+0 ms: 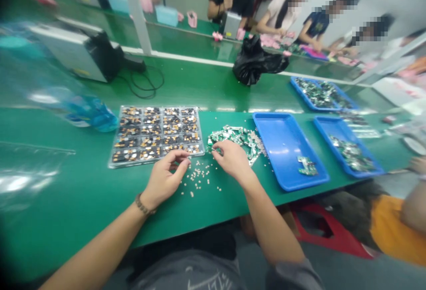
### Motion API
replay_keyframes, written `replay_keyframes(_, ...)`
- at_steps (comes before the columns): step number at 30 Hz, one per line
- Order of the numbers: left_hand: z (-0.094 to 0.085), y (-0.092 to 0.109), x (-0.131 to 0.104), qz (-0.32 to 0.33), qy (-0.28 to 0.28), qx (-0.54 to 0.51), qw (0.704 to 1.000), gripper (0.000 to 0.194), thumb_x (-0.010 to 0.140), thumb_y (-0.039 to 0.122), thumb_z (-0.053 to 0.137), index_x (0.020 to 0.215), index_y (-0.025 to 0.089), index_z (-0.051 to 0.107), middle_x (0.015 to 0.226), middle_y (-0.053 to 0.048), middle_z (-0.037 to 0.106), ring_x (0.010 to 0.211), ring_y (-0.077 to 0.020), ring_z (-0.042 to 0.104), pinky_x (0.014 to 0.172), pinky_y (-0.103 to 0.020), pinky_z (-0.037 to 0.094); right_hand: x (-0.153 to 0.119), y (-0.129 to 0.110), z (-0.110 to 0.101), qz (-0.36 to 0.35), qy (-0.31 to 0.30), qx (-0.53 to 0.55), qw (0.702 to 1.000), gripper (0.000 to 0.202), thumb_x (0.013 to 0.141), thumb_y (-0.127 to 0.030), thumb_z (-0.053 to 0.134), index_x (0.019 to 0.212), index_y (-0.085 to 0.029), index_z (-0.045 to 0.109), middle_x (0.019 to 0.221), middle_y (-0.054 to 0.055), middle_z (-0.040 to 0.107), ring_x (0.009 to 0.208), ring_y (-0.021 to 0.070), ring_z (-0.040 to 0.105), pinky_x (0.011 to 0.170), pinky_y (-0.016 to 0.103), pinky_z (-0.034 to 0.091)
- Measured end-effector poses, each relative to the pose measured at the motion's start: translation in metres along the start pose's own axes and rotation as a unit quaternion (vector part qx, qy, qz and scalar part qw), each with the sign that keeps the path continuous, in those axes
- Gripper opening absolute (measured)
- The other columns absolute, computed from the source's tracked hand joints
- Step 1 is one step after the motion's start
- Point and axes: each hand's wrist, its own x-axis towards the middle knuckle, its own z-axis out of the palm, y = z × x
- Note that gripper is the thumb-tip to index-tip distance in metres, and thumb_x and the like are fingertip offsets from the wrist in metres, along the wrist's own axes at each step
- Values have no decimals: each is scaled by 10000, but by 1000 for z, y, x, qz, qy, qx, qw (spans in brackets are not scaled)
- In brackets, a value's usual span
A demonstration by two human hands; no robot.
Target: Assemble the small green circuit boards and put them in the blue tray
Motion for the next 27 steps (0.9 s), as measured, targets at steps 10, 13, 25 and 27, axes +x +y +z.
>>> replay_keyframes(10,1,-6,5,-156,-76,-333,927,500,781,331,724,1186,166,482,1028,-87,628,935,-194,630,652,-251,553,-33,-58,19,-17,47,307,951,190,836,-323,656,985,-206,648,875,36,673,742,156,617,624,254,487)
replay_keyframes(13,-3,-6,8,-179,-73,-371,908,572,750,304,757,1237,192,479,965,-47,632,847,-160,640,651,-240,541,-37,-61,17,-53,29,322,945,243,834,-278,667,1071,-224,662,955,43,667,811,162,621,674,264,509)
replay_keyframes(25,-3,-2,6,-171,-85,-400,896,451,735,121,696,1177,173,628,1006,-63,676,926,-154,630,797,-262,528,-43,-50,34,21,18,394,919,150,858,-318,632,945,-213,693,1008,56,716,864,198,666,763,320,539)
replay_keyframes(27,-3,-3,6,-166,-94,-403,895,469,749,142,698,1209,169,613,1075,-86,675,996,-181,627,826,-285,531,-42,-50,35,24,13,407,913,147,861,-319,623,941,-212,683,1062,58,709,888,200,670,766,320,544)
